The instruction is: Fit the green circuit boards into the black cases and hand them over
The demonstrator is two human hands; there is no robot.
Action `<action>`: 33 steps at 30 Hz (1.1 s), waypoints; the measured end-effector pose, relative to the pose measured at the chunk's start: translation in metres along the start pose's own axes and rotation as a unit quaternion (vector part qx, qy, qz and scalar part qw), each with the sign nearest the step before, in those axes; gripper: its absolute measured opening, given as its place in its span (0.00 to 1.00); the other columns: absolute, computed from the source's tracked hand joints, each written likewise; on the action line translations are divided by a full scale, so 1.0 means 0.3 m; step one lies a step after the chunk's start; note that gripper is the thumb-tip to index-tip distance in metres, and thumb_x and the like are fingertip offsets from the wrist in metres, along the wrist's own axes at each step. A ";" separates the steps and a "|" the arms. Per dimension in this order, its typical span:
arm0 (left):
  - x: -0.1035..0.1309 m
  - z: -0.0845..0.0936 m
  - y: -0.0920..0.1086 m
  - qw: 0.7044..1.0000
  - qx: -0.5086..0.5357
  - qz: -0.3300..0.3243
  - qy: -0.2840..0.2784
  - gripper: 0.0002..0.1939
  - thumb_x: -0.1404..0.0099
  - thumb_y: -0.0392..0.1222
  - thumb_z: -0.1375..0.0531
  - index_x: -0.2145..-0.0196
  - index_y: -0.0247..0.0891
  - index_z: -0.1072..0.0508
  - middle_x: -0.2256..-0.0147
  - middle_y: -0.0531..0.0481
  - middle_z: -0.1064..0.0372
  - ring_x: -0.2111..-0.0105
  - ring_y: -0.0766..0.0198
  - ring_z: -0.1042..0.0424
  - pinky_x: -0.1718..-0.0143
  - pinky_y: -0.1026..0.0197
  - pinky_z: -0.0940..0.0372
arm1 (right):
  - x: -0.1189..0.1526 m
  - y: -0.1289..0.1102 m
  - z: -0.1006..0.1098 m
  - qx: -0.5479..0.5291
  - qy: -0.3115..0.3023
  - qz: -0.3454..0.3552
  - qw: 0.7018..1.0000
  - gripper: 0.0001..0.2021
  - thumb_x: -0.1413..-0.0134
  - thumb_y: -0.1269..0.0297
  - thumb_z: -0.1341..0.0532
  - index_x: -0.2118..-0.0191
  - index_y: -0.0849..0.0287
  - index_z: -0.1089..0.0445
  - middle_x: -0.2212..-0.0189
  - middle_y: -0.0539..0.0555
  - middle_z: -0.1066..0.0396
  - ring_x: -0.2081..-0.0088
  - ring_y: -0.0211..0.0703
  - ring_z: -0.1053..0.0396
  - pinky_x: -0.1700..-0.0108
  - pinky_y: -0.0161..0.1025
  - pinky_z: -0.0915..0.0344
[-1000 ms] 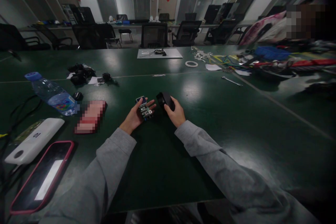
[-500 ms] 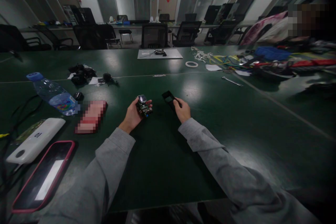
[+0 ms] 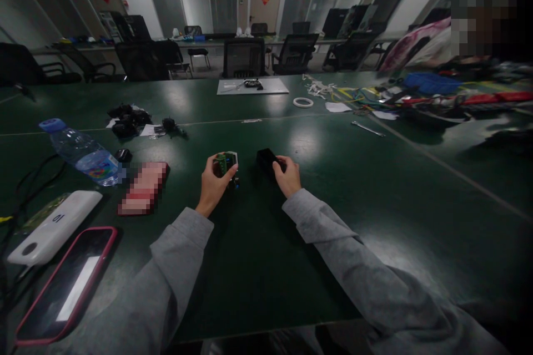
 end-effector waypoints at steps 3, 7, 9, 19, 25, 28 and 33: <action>0.005 0.018 0.017 0.998 -0.017 -0.026 0.045 0.29 0.46 0.48 0.31 0.48 0.40 0.33 0.53 0.42 0.28 0.53 0.56 0.27 0.49 0.51 0.34 | 0.028 -0.108 0.070 0.043 0.081 0.109 0.990 0.20 0.44 0.58 0.45 0.50 0.66 0.32 0.55 0.63 0.32 0.50 0.55 0.38 0.45 0.57 0.41; 0.009 0.005 -0.034 0.994 0.074 0.036 0.067 0.30 0.46 0.50 0.31 0.49 0.39 0.34 0.52 0.40 0.28 0.56 0.56 0.26 0.53 0.50 0.31 | 0.178 -0.354 0.099 0.039 0.100 0.317 0.942 0.17 0.40 0.64 0.46 0.46 0.59 0.36 0.52 0.59 0.35 0.48 0.50 0.39 0.43 0.54 0.41; 0.013 -0.010 -0.048 0.988 0.122 0.059 0.070 0.28 0.46 0.50 0.31 0.51 0.38 0.33 0.52 0.40 0.28 0.56 0.57 0.26 0.53 0.51 0.32 | 0.267 -0.451 0.057 0.034 0.051 0.377 0.924 0.16 0.39 0.66 0.46 0.46 0.57 0.37 0.51 0.58 0.36 0.48 0.49 0.39 0.44 0.52 0.38; 0.071 -0.074 -0.090 0.943 0.269 0.188 0.060 0.25 0.40 0.62 0.40 0.55 0.40 0.29 0.60 0.47 0.28 0.63 0.62 0.27 0.65 0.60 0.34 | 0.319 -0.454 -0.139 0.069 -0.109 0.352 0.927 0.24 0.34 0.68 0.50 0.34 0.61 0.49 0.38 0.63 0.47 0.38 0.51 0.45 0.40 0.52 0.36; 0.085 -0.103 -0.053 0.961 0.227 0.154 0.029 0.24 0.35 0.61 0.45 0.50 0.41 0.30 0.52 0.46 0.28 0.55 0.59 0.27 0.58 0.58 0.33 | 0.280 -0.415 -0.123 -0.013 -0.125 0.309 0.943 0.29 0.35 0.69 0.51 0.31 0.54 0.57 0.38 0.61 0.51 0.37 0.51 0.46 0.39 0.55 0.37; 0.087 -0.114 -0.019 0.977 0.188 0.105 0.002 0.25 0.33 0.59 0.46 0.47 0.41 0.31 0.47 0.44 0.30 0.47 0.56 0.31 0.51 0.55 0.34 | 0.270 -0.408 -0.115 -0.043 -0.121 0.302 0.945 0.33 0.37 0.66 0.45 0.31 0.53 0.60 0.38 0.62 0.52 0.37 0.53 0.47 0.37 0.57 0.40; 0.099 -0.115 0.029 0.994 0.103 0.032 -0.019 0.25 0.32 0.56 0.46 0.43 0.41 0.31 0.43 0.43 0.33 0.39 0.55 0.39 0.42 0.53 0.39 | 0.255 -0.397 -0.097 -0.059 -0.087 0.294 0.950 0.38 0.43 0.66 0.40 0.32 0.56 0.61 0.40 0.64 0.50 0.37 0.54 0.47 0.37 0.57 0.41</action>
Point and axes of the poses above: each hand's wrist, its own x-axis away from the middle knuckle, its own z-axis out of the back of the hand, y = z × x, the point moved 9 cm from there along -x, towards the middle knuckle
